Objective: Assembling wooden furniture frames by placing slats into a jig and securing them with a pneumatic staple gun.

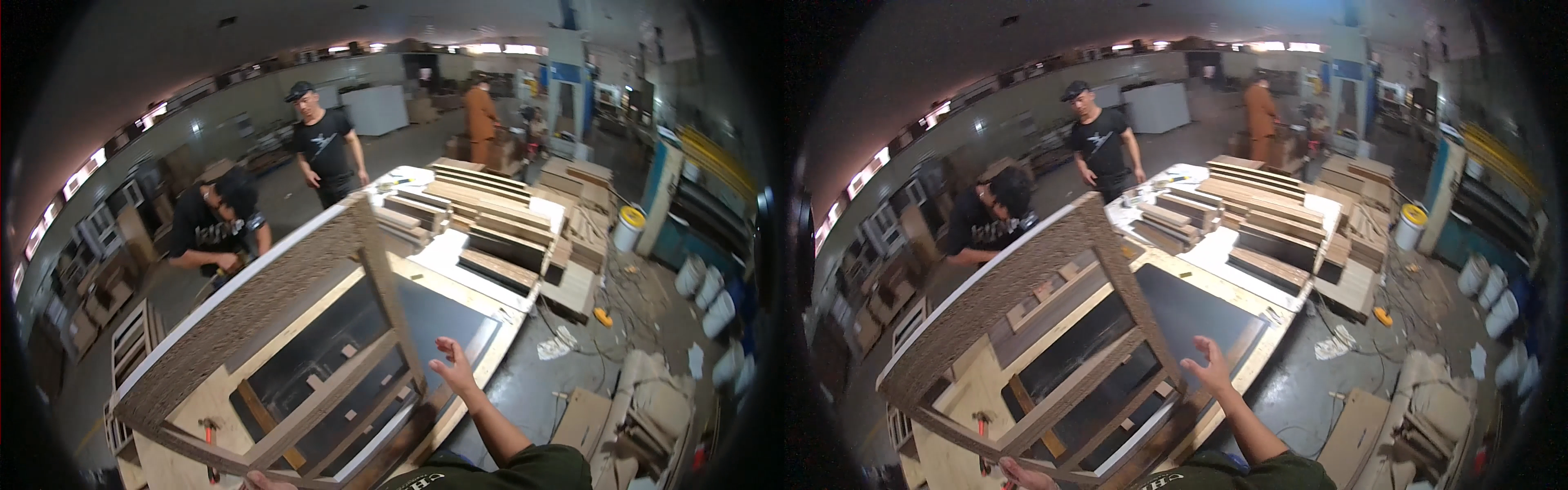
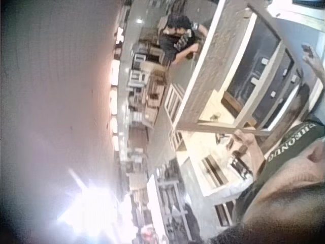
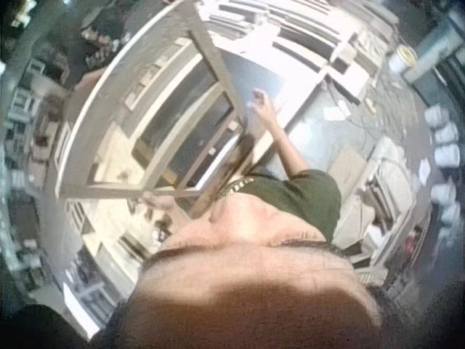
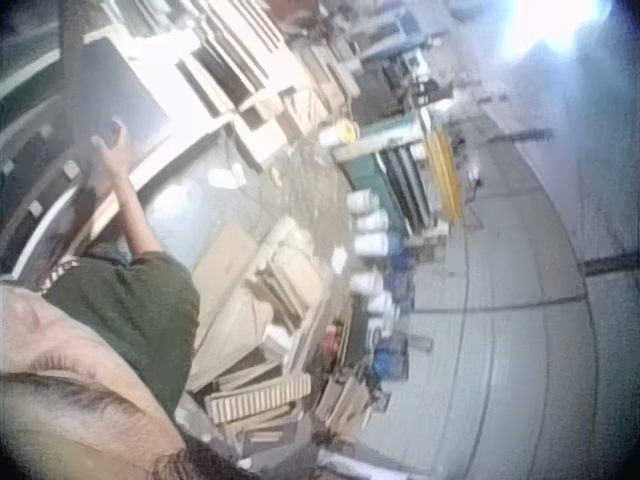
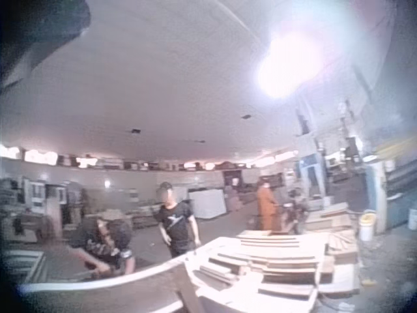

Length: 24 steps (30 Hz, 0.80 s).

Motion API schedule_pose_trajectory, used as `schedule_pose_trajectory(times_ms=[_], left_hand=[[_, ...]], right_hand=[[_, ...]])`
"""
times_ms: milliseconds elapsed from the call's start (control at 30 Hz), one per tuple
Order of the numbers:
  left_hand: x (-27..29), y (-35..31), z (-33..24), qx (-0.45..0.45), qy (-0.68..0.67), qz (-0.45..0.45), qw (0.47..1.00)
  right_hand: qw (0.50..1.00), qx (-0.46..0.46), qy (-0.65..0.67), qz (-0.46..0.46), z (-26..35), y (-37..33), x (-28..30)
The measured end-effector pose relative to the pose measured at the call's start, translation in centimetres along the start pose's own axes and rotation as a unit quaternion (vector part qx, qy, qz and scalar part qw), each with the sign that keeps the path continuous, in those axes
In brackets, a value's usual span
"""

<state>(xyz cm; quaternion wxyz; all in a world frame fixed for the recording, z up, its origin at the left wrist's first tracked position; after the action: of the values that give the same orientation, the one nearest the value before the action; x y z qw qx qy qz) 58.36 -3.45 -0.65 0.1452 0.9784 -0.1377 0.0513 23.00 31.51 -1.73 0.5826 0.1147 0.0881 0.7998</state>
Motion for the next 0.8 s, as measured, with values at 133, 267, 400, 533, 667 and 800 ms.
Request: schedule_pose_trajectory(times_ms=[133,267,400,533,667,800], left_hand=[[0.9,-1.5,3.9,-0.044,0.052,-0.031,0.997],[-4.1,-7.7,-4.8,0.065,0.188,0.094,0.975],[-1.7,-11.2,11.6,-0.117,0.330,0.164,0.922],[-6.2,-12.7,3.4,-0.024,0.429,0.104,0.897],[-2.2,-13.0,11.0,-0.064,0.197,-0.063,0.976],[-5.5,-14.6,-1.6,0.146,0.178,-0.013,0.973]], right_hand=[[0.953,-0.069,0.207,0.211,-3.7,-0.1,-4.9],[0.980,-0.090,0.065,0.168,-4.2,-1.0,-5.1],[0.974,-0.054,-0.032,0.217,-2.6,-1.3,-4.3],[0.957,-0.107,0.070,0.260,-7.8,-0.9,-5.3],[0.977,0.070,0.029,0.201,-1.2,2.0,-4.3],[0.986,-0.047,0.080,0.136,-2.4,3.1,-3.7]])
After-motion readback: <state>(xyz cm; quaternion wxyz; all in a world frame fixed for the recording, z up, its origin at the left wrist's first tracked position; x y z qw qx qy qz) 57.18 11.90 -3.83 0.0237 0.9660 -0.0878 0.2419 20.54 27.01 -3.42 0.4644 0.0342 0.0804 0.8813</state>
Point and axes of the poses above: each hand's wrist, its own y-axis towards the middle knuckle, its own x-axis out of the back of the hand, z = x × y, the point moved 4 cm from there along y, towards the middle knuckle, and after that the axes turned 11 degrees about z, right-handed, at the moved point
